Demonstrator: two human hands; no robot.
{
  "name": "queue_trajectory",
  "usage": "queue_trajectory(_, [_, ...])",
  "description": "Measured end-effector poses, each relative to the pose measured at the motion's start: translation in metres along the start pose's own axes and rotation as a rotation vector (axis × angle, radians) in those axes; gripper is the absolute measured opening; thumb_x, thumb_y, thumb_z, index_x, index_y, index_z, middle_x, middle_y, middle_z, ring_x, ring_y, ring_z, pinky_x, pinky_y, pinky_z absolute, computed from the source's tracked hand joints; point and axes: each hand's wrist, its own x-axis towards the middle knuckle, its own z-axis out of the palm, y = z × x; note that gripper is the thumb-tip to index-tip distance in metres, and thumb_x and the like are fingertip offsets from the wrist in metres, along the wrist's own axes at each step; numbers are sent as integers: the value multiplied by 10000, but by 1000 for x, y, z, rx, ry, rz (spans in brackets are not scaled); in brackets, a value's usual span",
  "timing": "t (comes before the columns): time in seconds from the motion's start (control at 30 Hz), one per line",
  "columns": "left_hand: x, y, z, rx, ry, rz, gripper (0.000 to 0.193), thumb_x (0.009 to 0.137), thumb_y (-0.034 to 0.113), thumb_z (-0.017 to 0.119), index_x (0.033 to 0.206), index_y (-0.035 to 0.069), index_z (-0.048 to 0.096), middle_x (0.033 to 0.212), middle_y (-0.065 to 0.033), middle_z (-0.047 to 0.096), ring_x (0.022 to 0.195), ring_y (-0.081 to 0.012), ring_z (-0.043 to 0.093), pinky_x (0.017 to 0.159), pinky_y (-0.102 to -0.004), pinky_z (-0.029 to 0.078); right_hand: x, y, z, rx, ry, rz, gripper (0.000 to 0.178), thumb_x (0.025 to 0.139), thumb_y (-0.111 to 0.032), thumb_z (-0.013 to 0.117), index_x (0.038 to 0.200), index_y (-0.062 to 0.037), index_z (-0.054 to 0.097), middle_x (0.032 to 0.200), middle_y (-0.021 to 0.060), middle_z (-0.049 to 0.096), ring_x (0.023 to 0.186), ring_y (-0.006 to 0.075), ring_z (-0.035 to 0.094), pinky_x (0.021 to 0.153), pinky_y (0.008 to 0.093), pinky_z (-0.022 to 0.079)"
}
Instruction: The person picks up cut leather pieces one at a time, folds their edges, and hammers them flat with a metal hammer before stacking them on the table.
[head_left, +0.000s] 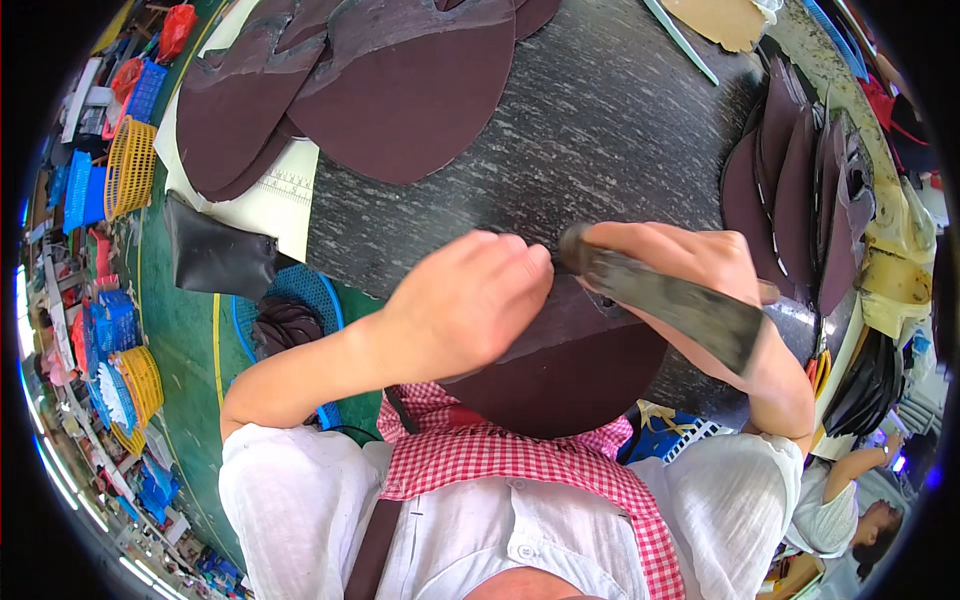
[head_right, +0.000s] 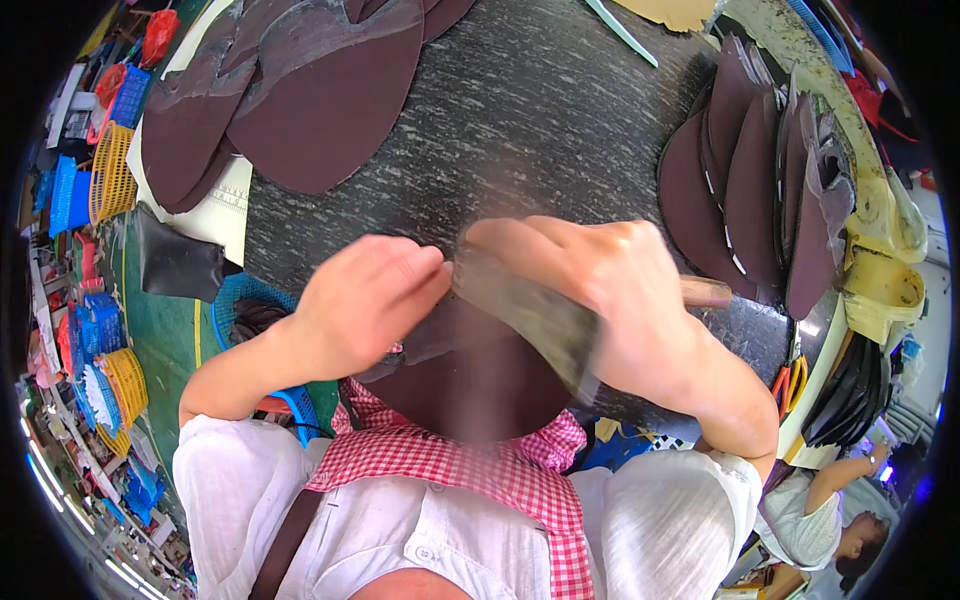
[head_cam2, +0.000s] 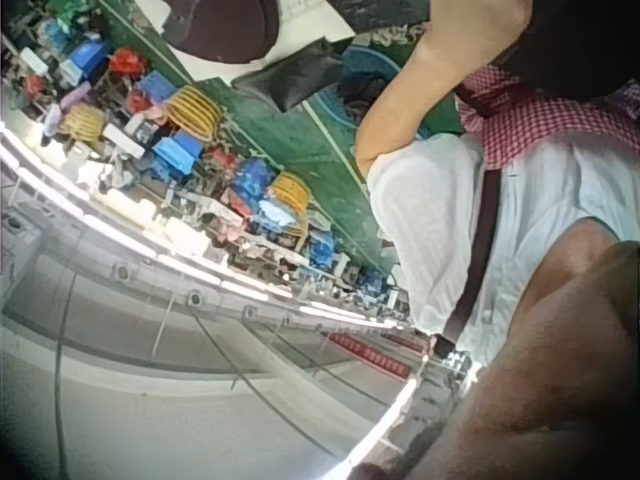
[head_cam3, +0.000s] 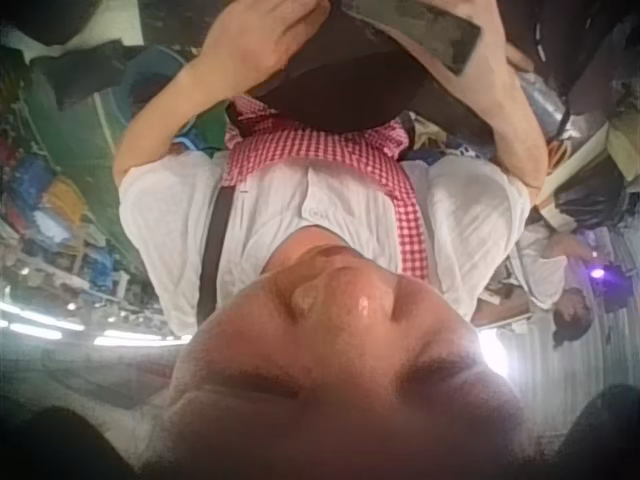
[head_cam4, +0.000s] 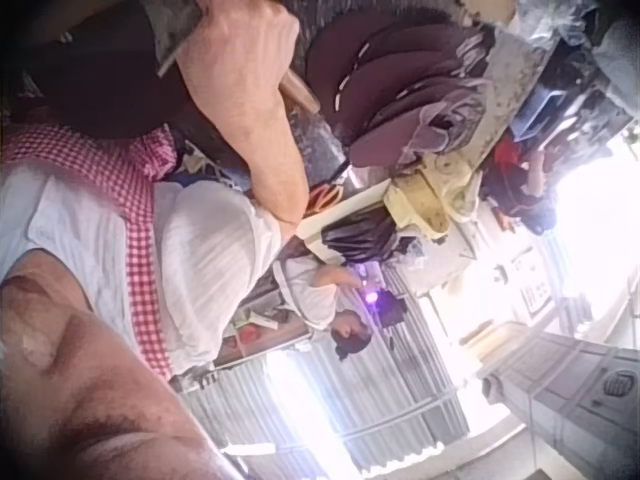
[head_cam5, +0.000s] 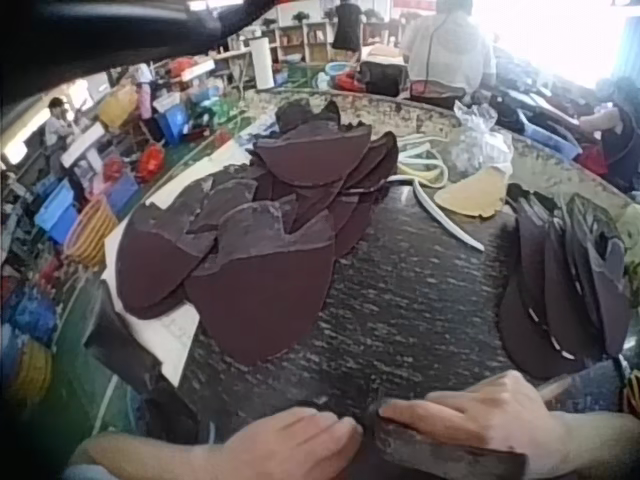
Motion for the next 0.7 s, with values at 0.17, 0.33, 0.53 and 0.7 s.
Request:
queue_trajectory(0.17, [-15,-5,-7,-39,21,-202,295,712,82,820,995,77,736,1082,-47,657,959,-238,609,860,-418,442,7,-6,-3,30,36,-9,359,772,-182,732,1119,-99,686,920,82,717,738,311,718,600,386,567])
queue_trajectory(0.33, [-22,-2,-8,-77,140,-218,277,707,83,815,974,91,743,976,-33,674,909,-226,621,874,-410,419,12,3,7,73,-1,-33,346,775,-136,717,1120,-103,709,954,102,736,786,299,737,654,361,588])
queue_trajectory(0.53, [-19,18,-3,229,51,-48,356,663,91,726,1010,12,724,1005,-96,648,905,-258,629,832,-421,514,11,-8,2,155,-63,19,313,831,-117,765,1127,-34,706,970,134,747,851,263,750,736,345,588])
queue_trajectory(0.7, [1,-9,-7,-4,-38,36,364,656,115,696,992,-24,685,1036,-134,632,921,-287,638,802,-400,558,-12,-17,-24,-5,210,238,280,801,-17,820,1070,-34,744,951,116,778,844,204,769,750,290,585])
